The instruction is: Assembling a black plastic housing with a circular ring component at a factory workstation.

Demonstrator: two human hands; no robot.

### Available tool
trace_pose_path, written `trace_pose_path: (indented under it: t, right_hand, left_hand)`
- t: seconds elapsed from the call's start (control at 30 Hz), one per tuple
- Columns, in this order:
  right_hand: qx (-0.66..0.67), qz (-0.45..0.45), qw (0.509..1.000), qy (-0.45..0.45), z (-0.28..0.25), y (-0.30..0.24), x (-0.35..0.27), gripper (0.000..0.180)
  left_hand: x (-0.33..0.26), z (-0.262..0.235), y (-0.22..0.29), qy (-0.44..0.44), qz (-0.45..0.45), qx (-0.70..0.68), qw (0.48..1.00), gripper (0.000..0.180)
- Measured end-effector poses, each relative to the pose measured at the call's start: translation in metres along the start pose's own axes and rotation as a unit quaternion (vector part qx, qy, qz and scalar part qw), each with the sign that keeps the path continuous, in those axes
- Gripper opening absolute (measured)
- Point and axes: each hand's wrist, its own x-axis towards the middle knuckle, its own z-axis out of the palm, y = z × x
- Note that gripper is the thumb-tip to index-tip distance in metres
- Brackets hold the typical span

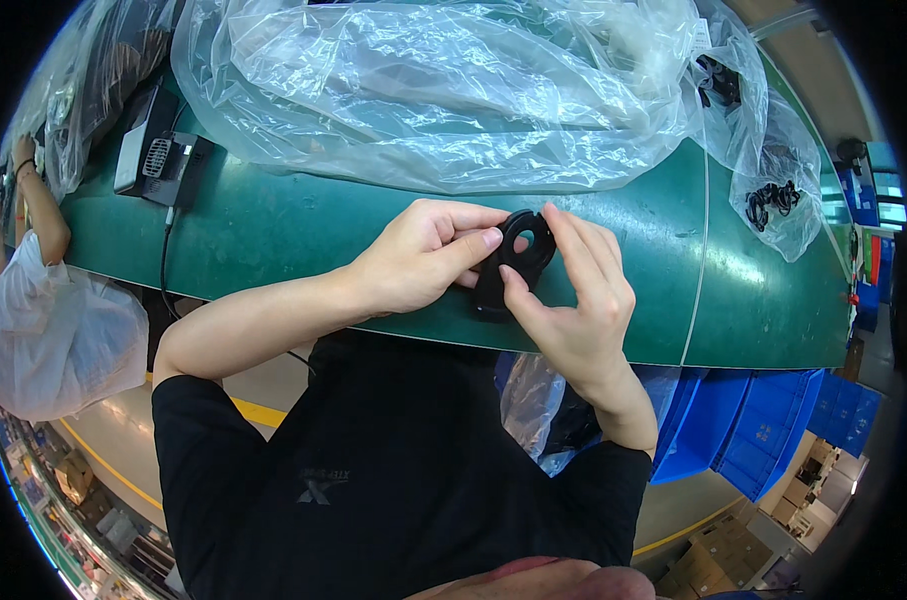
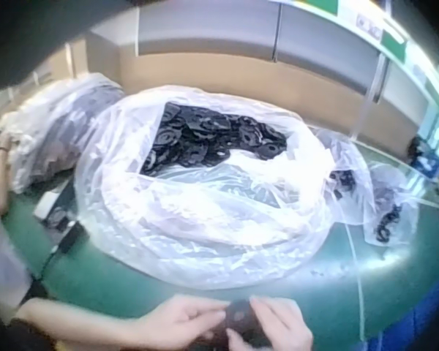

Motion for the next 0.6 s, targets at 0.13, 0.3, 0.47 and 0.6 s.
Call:
trace_pose_path:
  t: [0.13,0.3,0.47,0.6]
  right_hand:
    - [0.069,0.053,0.996,0.012,-0.0015,0.0029,0.0004,0.051]
    - [0.048,0.024,0.998,0.014,0.0014,0.0048,-0.0011,0.051]
    - [0.017,-0.002,1.0,0.011,0.0009,0.0037,0.0,0.05]
    - [0.003,-0.013,1.0,0.013,0.0036,0.0032,-0.0015,0.049]
  left_hand:
    - [0.0012,-0.0013,-0.0016,-0.001,-0.021,-0.012,1.0,0.031]
    - [0.0007,-0.0012,0.0,-0.004,-0.018,-0.01,1.0,0.031]
    - [0.0005,0.0007,0.0029,0.005,-0.018,-0.027,0.999,0.031]
    - [-0.0002,0.0016,0.0038,0.007,0.008,0.01,1.0,0.029]
